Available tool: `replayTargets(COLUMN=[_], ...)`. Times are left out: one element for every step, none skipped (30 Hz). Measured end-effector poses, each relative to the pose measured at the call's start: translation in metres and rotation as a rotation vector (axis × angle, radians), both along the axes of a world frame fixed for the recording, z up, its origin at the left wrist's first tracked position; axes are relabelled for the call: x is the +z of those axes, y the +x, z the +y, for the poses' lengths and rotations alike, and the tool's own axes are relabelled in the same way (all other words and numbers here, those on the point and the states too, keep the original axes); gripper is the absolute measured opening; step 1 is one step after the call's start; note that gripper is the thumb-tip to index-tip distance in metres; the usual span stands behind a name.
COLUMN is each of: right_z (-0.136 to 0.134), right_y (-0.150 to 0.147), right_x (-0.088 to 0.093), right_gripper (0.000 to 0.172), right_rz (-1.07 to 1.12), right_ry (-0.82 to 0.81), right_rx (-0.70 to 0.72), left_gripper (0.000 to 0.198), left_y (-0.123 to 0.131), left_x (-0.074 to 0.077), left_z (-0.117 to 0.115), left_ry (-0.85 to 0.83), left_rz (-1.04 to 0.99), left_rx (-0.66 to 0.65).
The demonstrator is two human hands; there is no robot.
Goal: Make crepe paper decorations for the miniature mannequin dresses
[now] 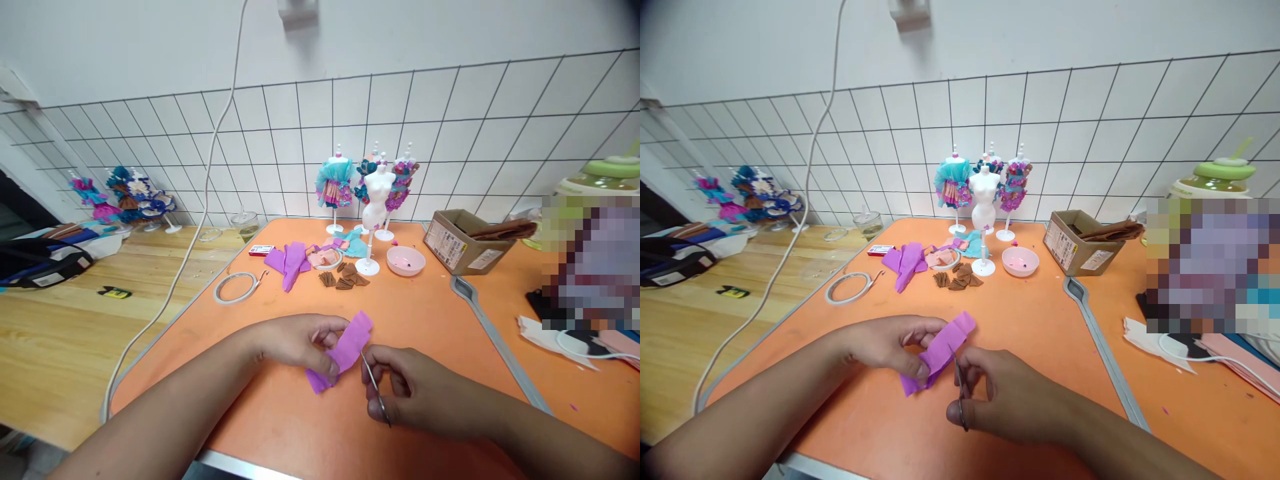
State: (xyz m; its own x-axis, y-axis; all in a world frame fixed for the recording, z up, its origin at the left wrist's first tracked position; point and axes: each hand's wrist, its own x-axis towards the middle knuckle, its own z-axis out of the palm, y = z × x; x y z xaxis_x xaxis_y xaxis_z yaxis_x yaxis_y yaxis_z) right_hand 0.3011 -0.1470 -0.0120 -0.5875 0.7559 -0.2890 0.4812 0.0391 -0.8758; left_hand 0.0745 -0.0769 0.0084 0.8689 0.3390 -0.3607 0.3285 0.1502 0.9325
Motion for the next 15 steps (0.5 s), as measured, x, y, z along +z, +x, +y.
replayTargets(right_z=[-0.0012,-0.0022,-0.0029,-0.0034,-0.0037,-0.0038,-0.0038,-0.0039,-0.004,-0.0042,-0.0044,-0.0047,-0.005,-0.0053,-0.0054], right_y=[-0.0005,-0.0008,-0.0011,-0.0014,-0.0016,-0.0018,-0.002,-0.0021,-0.0023,-0.0023,-0.0024,-0.0024,-0.0024,-0.0024,-0.0023], right_x=[0.0013,0.0027,0.0039,0.0049,0.0057,0.006,0.0061,0.006,0.0058,0.0055,0.0054,0.0054,0.0057,0.006,0.0065], right_gripper=[0.022,0.022,0.022,0.021,0.02,0.019,0.019,0.019,0.019,0.019,0.019,0.019,0.019,0.019,0.019], right_rz=[-0.027,-0.047,-0.06,-0.069,-0.076,-0.082,-0.088,-0.094,-0.099,-0.103,-0.104,-0.102,-0.1,-0.101,-0.103], right_ry=[0.01,0.015,0.016,0.017,0.017,0.019,0.022,0.026,0.028,0.028,0.031,0.036,0.041,0.046,0.05], right_rx=[0.0,-0.001,-0.003,-0.006,-0.01,-0.014,-0.019,-0.023,-0.024,-0.026,-0.027,-0.028,-0.025,-0.023,-0.019], left_gripper=[0.049,0.05,0.049,0.047,0.044,0.041,0.037,0.033,0.029,0.026,0.025,0.026,0.026,0.027,0.028], left_y=[0.0002,0.0005,0.0008,0.0012,0.0016,0.0021,0.0026,0.0032,0.0038,0.0043,0.0047,0.0049,0.0049,0.0047,0.0044], left_x=[0.0014,0.0023,0.0027,0.0027,0.0021,0.0012,-0.0001,-0.0016,-0.003,-0.0043,-0.0053,-0.0058,-0.0059,-0.0055,-0.0049], left_z=[-0.0004,-0.0007,-0.0008,-0.0006,-0.0002,0.0004,0.0012,0.002,0.0028,0.0035,0.004,0.0043,0.0044,0.0042,0.0038], left_ry=[0.019,0.033,0.039,0.046,0.076,0.138,0.228,0.333,0.428,0.494,0.52,0.514,0.497,0.485,0.484], left_rz=[-0.014,-0.027,-0.03,-0.025,-0.017,-0.015,-0.024,-0.048,-0.082,-0.118,-0.147,-0.169,-0.179,-0.18,-0.173], left_rx=[0.003,0.006,0.004,0.001,0.002,0.016,0.042,0.074,0.104,0.125,0.129,0.116,0.093,0.074,0.059])
